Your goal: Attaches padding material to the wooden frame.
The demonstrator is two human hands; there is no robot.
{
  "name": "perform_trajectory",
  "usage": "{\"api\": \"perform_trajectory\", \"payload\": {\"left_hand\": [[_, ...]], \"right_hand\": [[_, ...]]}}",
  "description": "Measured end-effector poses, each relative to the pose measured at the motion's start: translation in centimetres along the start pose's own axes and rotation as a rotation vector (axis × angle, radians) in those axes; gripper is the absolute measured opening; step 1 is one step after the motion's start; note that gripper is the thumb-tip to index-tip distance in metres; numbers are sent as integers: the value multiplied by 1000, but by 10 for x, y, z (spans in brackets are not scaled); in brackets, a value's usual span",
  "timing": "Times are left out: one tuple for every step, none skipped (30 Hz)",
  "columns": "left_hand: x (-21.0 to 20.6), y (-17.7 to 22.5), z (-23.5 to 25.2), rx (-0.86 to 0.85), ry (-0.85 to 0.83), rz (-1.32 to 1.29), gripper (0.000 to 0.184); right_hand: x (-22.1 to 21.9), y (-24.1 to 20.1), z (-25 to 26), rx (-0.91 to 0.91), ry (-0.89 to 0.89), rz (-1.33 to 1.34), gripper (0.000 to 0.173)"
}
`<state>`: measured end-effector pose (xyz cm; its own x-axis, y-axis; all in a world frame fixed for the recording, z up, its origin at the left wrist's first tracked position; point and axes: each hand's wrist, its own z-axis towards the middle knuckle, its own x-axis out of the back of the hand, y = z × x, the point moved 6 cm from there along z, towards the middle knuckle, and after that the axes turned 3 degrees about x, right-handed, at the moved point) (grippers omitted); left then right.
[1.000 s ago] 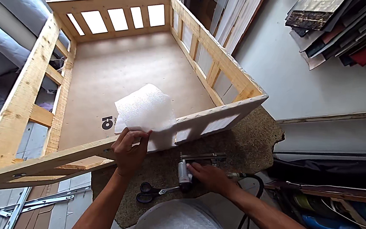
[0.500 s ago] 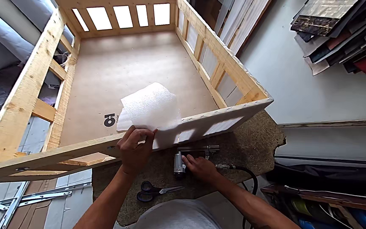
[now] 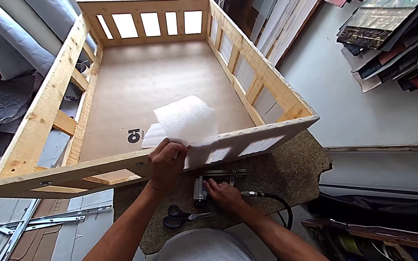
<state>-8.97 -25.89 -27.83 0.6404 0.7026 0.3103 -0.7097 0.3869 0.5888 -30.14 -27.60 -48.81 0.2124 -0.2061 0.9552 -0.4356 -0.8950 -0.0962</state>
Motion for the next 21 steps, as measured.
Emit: {"api": "perform_trajectory", "payload": {"left_hand": [[0,-1,0,5,-8,-6,8],[0,-1,0,12,-15,-13,8],[0,-1,1,15,-22,-19,8],[0,-2,1,15,-21,-24,8],[0,-2,1,16,-22,-29,7],[-1,-2,2,16,-24,-35,7],[-1,-1,2,18,-27,-38,7],[-2,-1,3,23,-33,-37,7],[-1,-1,3,30,-39,-36,7],[0,-1,4,39,-48,-35,8],[2,-1,7,57,-64,-36,8],[2,-1,11,84,-89,-44,8],[2,-2,17,125,-123,-66,9],[2,-4,22,178,-171,-102,12],[0,-7,29,231,-221,-145,19],[-2,-10,39,274,-276,-183,25],[-5,-13,51,302,-327,-210,28],[-7,-14,63,313,-370,-226,29],[-10,-15,76,306,-393,-234,29],[-10,-15,88,283,-389,-235,23],[-9,-15,99,249,-374,-232,16]], "right_hand": [[-1,-2,3,-13,8,-16,54],[-1,-5,4,-18,13,-24,54],[-1,-9,3,-12,13,-23,54],[1,-15,3,5,15,-11,54],[4,-22,5,25,16,3,55],[6,-29,10,44,6,12,56],[8,-35,17,56,-28,26,57],[8,-40,25,60,-49,24,57],[8,-43,32,53,-56,22,56],[7,-46,36,38,-63,26,56],[7,-49,37,12,-57,36,55],[10,-49,34,-21,-60,62,54],[17,-48,29,-53,-72,97,54],[26,-48,20,-70,-67,133,56],[37,-49,9,-78,-52,173,59],[50,-51,-2,-88,-60,227,66],[65,-54,-13,-98,-51,286,74],[81,-56,-26,-99,23,329,77],[99,-57,-41,-91,169,358,75],[117,-56,-56,-84,341,383,67],[135,-53,-72,-89,487,434,56]]}}
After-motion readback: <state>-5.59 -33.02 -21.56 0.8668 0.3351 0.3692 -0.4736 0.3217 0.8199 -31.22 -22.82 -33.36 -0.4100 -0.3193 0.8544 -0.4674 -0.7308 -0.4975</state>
